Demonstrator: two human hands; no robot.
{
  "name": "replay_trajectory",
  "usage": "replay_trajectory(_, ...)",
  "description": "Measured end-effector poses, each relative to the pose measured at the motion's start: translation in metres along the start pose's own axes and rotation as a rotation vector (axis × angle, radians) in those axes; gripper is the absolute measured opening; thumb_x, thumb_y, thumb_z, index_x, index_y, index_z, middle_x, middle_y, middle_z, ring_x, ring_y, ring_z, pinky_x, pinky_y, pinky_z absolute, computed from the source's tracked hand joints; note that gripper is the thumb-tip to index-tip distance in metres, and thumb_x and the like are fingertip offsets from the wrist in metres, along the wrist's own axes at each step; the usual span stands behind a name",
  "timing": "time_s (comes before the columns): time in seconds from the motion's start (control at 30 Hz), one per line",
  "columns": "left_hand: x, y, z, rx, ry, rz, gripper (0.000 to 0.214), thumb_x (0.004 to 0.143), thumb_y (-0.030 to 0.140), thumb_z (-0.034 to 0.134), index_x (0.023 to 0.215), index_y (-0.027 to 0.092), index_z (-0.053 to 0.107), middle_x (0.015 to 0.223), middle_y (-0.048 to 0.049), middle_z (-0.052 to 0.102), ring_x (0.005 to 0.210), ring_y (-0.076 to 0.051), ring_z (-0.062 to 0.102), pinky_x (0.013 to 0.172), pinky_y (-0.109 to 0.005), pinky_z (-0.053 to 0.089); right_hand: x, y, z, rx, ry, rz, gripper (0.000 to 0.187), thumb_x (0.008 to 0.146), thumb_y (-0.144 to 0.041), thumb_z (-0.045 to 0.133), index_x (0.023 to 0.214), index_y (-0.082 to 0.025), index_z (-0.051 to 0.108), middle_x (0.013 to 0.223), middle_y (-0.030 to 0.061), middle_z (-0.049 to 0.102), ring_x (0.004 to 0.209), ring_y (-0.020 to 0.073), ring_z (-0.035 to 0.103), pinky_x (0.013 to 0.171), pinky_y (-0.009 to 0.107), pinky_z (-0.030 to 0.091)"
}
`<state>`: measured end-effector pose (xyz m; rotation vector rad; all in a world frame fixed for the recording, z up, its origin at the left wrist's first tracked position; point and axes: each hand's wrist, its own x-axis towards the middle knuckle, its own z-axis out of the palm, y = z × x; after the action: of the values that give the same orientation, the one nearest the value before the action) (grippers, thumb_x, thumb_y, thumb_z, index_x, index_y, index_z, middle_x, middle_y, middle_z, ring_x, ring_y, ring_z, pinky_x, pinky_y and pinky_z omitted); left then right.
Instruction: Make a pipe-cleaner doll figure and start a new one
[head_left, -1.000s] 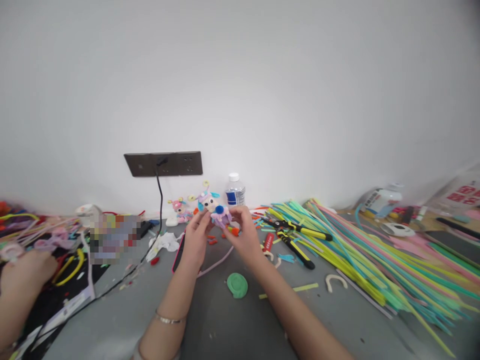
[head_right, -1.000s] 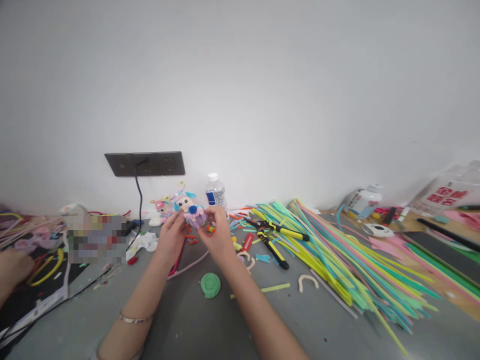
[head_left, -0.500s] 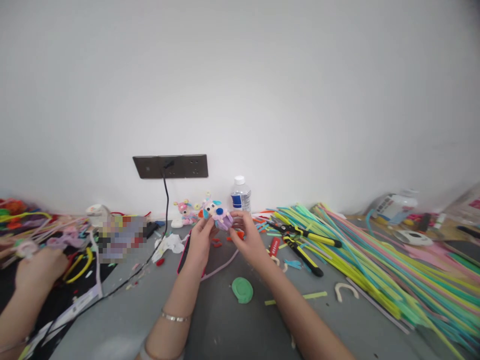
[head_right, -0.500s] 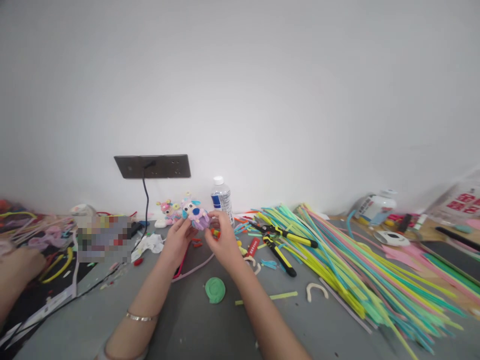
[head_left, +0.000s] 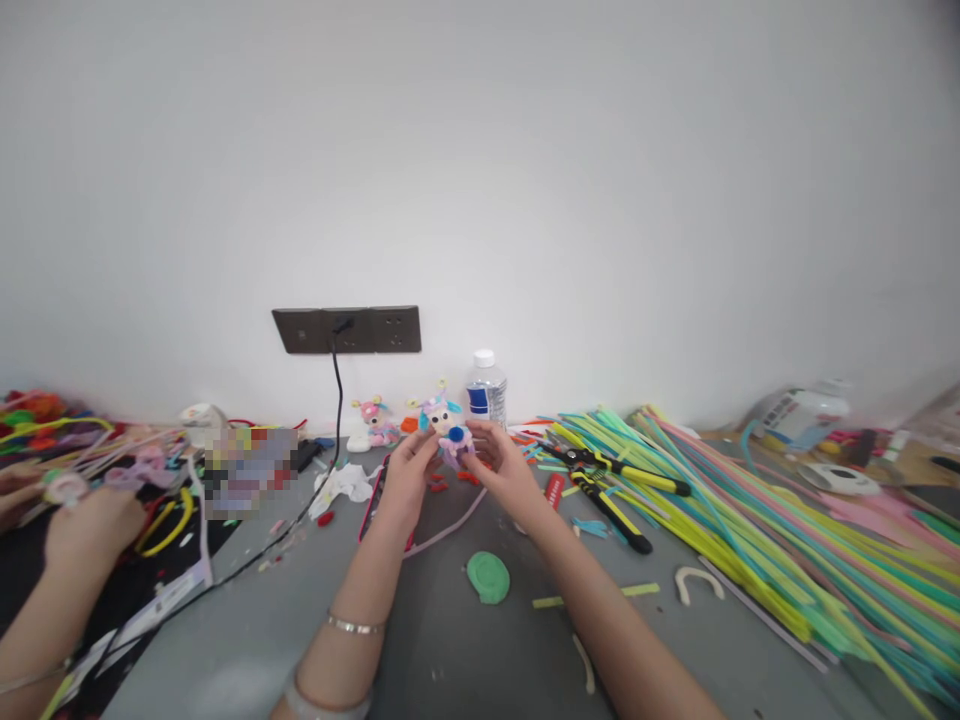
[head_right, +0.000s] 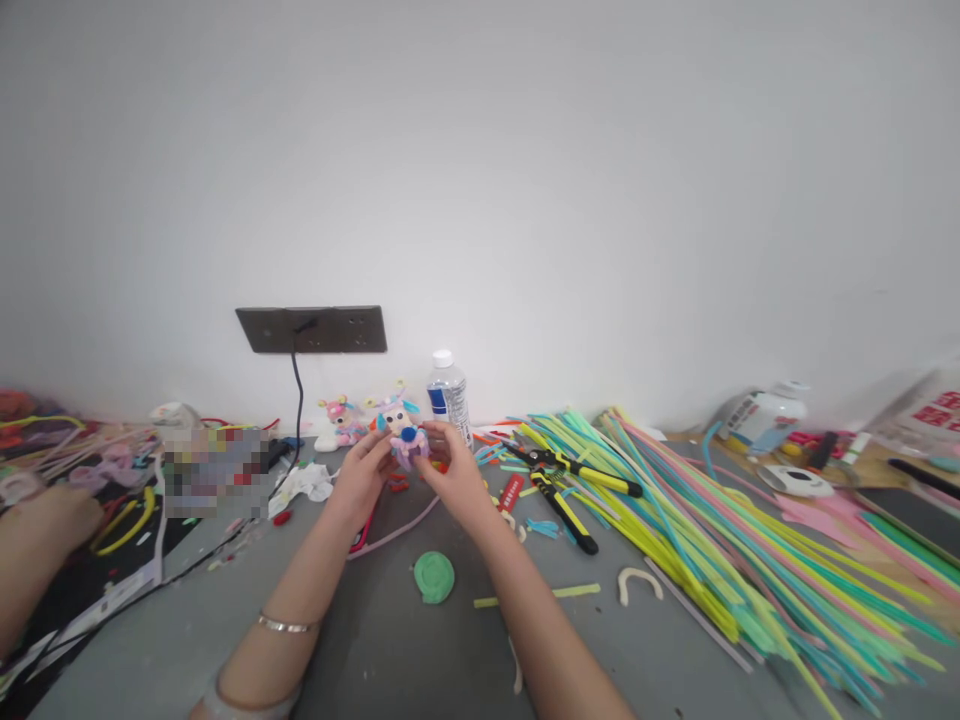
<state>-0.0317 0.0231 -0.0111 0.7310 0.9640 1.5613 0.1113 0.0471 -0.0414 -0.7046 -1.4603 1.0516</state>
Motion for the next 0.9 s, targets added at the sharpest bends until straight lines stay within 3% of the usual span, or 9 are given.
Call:
replay_trajectory(0.2,0.001,-0.002,0.001,-0.005,0.023,-0.002,0.038,0.054,0.032,0.088,0.085,0.016,0.073,0.085,-0.0033,0.073,0.072,-0.013,0.064,0.067,-0.024,0.049,-0.001,0.0,0.002,0.016,-0.013,0.062,0.041,0.075,-0.03,0.071,0.113,-0.023,0.057,0.111,0.0073,0.069,0.093,0.0199,0.07,0.083,0.036,0.057)
replay_trajectory(0.4,0.0,0.0,0.003,-0.008,0.025,0.036,0.038,0.055,0.032,0.087,0.085,0.016,0.071,0.085,-0.0029,0.073,0.072,-0.013,0.065,0.071,-0.026,0.05,-0.001,-0.003,-0.001,-0.04,0.032,0.127,0.044,0.073,-0.036,0.074,0.112,-0.021,0.06,0.102,0.0066,0.07,0.086,0.0197,0.068,0.076,0.035,0.056)
replay_trajectory(0.6,0.001,0.001,0.003,-0.036,0.007,0.027,0.04,0.056,0.031,0.086,0.088,0.015,0.069,0.08,-0.0012,0.071,0.068,-0.012,0.064,0.066,-0.023,0.049,-0.001,-0.011,0.001,0.158,-0.067,0.369,0.043,0.064,-0.048,0.082,0.091,-0.017,0.068,0.079,0.0031,0.072,0.074,0.0198,0.066,0.069,0.032,0.051)
replay_trajectory(0.7,0.002,0.001,0.003,-0.052,0.008,0.021,0.044,0.054,0.032,0.087,0.089,0.014,0.067,0.074,-0.001,0.071,0.062,-0.012,0.063,0.061,-0.022,0.048,-0.003,-0.013,0.004,0.257,-0.048,0.471,0.044,0.059,-0.047,0.086,0.086,-0.015,0.072,0.075,0.0038,0.073,0.069,0.0179,0.065,0.065,0.029,0.046)
replay_trajectory(0.9,0.002,-0.001,0.003,-0.051,0.002,0.045,0.044,0.055,0.037,0.088,0.088,0.016,0.069,0.078,-0.0016,0.072,0.067,-0.013,0.065,0.065,-0.023,0.05,-0.004,-0.015,0.005,0.383,-0.005,0.521,0.045,0.053,-0.044,0.09,0.083,-0.015,0.073,0.074,0.003,0.071,0.068,0.0151,0.063,0.065,0.027,0.044)
